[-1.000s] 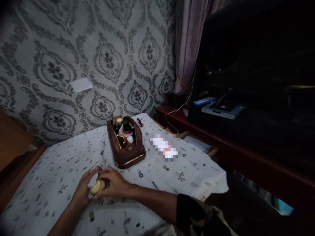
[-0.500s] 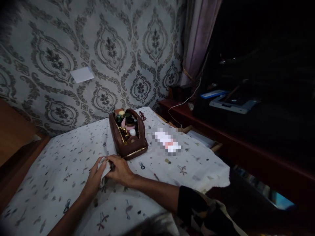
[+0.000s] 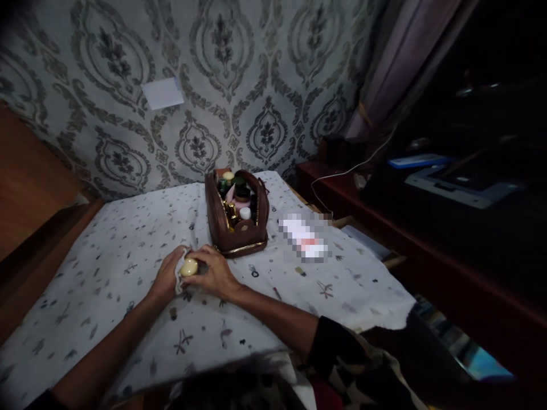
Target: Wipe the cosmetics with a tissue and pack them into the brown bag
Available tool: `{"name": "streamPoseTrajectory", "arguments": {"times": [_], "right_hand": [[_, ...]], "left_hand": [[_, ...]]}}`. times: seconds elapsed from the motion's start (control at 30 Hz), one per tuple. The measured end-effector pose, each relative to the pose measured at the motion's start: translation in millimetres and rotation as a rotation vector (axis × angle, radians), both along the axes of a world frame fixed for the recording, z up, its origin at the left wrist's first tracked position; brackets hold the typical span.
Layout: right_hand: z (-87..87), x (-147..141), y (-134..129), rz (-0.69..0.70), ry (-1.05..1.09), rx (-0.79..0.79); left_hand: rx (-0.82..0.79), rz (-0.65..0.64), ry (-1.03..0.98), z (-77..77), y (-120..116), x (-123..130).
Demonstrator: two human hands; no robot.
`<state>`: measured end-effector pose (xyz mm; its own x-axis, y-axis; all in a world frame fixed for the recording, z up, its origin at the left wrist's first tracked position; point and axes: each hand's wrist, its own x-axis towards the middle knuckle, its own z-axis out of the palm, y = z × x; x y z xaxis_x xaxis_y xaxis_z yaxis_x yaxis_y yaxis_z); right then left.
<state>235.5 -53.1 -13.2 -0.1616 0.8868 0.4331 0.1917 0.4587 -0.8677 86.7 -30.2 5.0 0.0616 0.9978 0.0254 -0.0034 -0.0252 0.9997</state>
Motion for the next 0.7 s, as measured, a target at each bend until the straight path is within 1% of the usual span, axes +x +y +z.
{"name": "streamPoseTrajectory", "arguments": {"times": [0.07,0.13,0.27,0.37,0.47,0.57,0.63,0.7], "right_hand": [[0.6,-0.5,-0.1,0.006,0.035,-0.001],[-0.3,-1.1,0.3,0.0,0.089,-0.022],[-4.6,-2.3,1.0,0.017,0.207,-0.084],[-6.6,-3.3,-0.4,-0.001,0.203,-0.073],[-6.2,-4.4,-3.2,-0.051,0.129,-0.01],[-4.6,-4.4,-5.7,-0.079,0.053,0.043],[-3.6,-3.7,-6.1,-0.088,0.027,0.053],[-3.1,-2.9,-5.6,-0.098,0.025,0.038]], "left_hand": [[-0.094,-0.018,-0.086,-1.3,2.1,-0.1],[-0.168,-0.039,-0.122,-2.5,2.9,0.0],[-0.236,-0.057,-0.233,0.4,0.1,2.2],[-0.255,-0.098,-0.273,5.1,-3.2,3.8],[-0.229,-0.143,-0.243,6.7,-4.4,2.9],[-0.173,-0.114,-0.213,4.2,-3.5,1.1],[-0.18,-0.084,-0.209,2.2,-2.4,0.6],[-0.195,-0.093,-0.202,1.2,-1.5,0.9]]}}
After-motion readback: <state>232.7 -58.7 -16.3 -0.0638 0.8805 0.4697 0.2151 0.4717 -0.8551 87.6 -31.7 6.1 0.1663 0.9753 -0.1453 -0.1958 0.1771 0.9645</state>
